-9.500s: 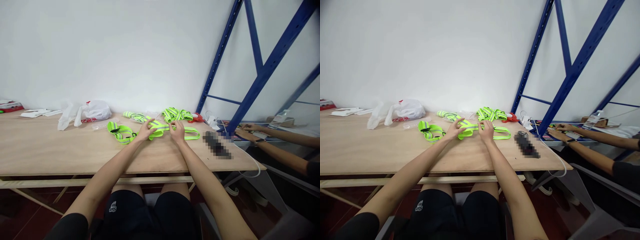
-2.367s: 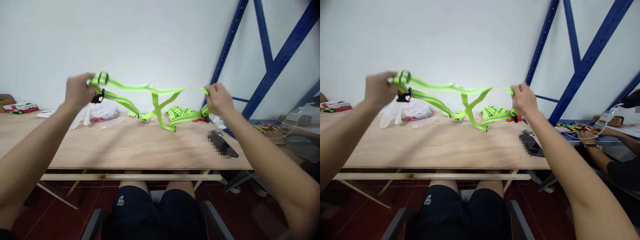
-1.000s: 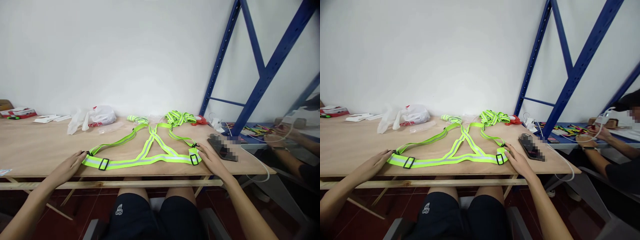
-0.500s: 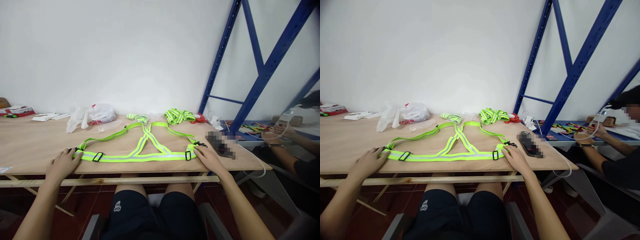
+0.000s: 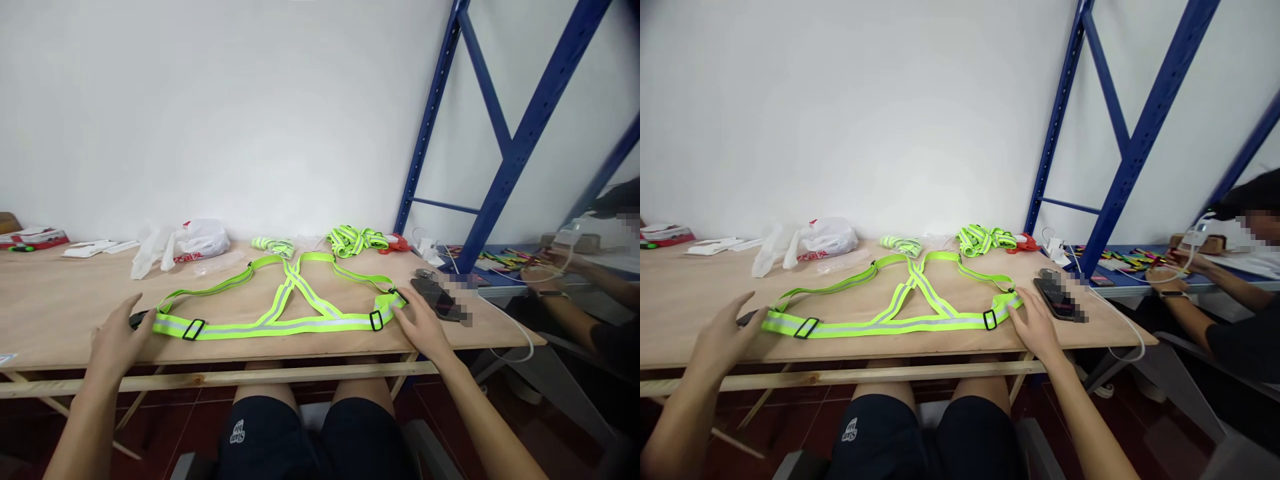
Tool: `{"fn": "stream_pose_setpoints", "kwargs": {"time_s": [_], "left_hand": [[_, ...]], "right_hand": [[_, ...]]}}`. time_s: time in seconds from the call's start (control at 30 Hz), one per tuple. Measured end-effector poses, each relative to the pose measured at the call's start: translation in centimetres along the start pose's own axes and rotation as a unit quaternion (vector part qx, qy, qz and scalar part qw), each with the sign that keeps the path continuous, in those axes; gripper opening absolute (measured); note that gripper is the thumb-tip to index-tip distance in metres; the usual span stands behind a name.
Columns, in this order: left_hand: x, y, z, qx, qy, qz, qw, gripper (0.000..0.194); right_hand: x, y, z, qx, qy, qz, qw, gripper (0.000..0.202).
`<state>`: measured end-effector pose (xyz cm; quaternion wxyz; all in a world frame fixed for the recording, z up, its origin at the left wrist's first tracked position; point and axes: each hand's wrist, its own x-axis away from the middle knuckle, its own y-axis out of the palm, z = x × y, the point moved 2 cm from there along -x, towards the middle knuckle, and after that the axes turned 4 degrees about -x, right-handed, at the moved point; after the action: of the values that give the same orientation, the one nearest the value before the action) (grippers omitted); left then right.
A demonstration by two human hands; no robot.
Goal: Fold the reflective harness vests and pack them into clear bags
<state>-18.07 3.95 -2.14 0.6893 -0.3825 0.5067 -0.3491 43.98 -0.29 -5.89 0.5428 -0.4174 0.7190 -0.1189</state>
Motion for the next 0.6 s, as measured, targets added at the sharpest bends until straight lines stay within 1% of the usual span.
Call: {"fn": "stream_pose_setpoints", "kwargs": {"time_s": [0.03,0.07,0.1,0.13,0.2,0.23,0.27,0.33,0.43,0.5,0.6], "left_hand": [[0.6,-0.8,1.0,0.035,-0.005,0.042,0.999,0.068],[1.3,-1.4,2.2,0.070,0.015,0.073,0.995,0.065],[2.1,-1.9,3.5,0.104,0.053,0.067,0.991,0.062],[2.9,-2.0,4.8,0.129,0.097,0.030,0.986,0.061],[4.4,-1.5,6.9,0.152,0.199,-0.072,0.965,0.061],[5.1,-0.9,7.5,0.155,0.237,-0.105,0.953,0.063],[5.6,-0.2,7.8,0.152,0.260,-0.124,0.945,0.064],[6.3,1.4,7.5,0.134,0.272,-0.131,0.944,0.067],[6.5,3.4,6.2,0.098,0.265,-0.130,0.950,0.068],[6.5,4.0,5.5,0.086,0.272,-0.128,0.950,0.067],[6.8,4.1,4.8,0.082,0.278,-0.113,0.950,0.071]], "right_hand": [[0.2,-0.4,-0.8,-0.003,-0.019,0.028,0.999,0.047],[0.3,-0.7,-1.8,-0.003,-0.039,0.044,0.998,0.045],[0.4,-1.0,-2.8,0.001,-0.058,0.048,0.997,0.041],[0.4,-1.2,-3.7,0.007,-0.072,0.046,0.996,0.038],[0.3,-1.3,-5.5,0.025,-0.095,0.022,0.995,0.035],[0.2,-1.3,-6.2,0.036,-0.103,0.004,0.994,0.034],[0.2,-1.2,-6.8,0.047,-0.109,-0.016,0.993,0.035],[0.3,-0.9,-7.3,0.068,-0.112,-0.056,0.990,0.037],[0.6,-0.3,-7.2,0.080,-0.102,-0.125,0.984,0.041],[0.8,0.0,-6.9,0.074,-0.089,-0.174,0.978,0.043],[1.0,0.2,-6.6,0.058,-0.053,-0.230,0.970,0.050]]}}
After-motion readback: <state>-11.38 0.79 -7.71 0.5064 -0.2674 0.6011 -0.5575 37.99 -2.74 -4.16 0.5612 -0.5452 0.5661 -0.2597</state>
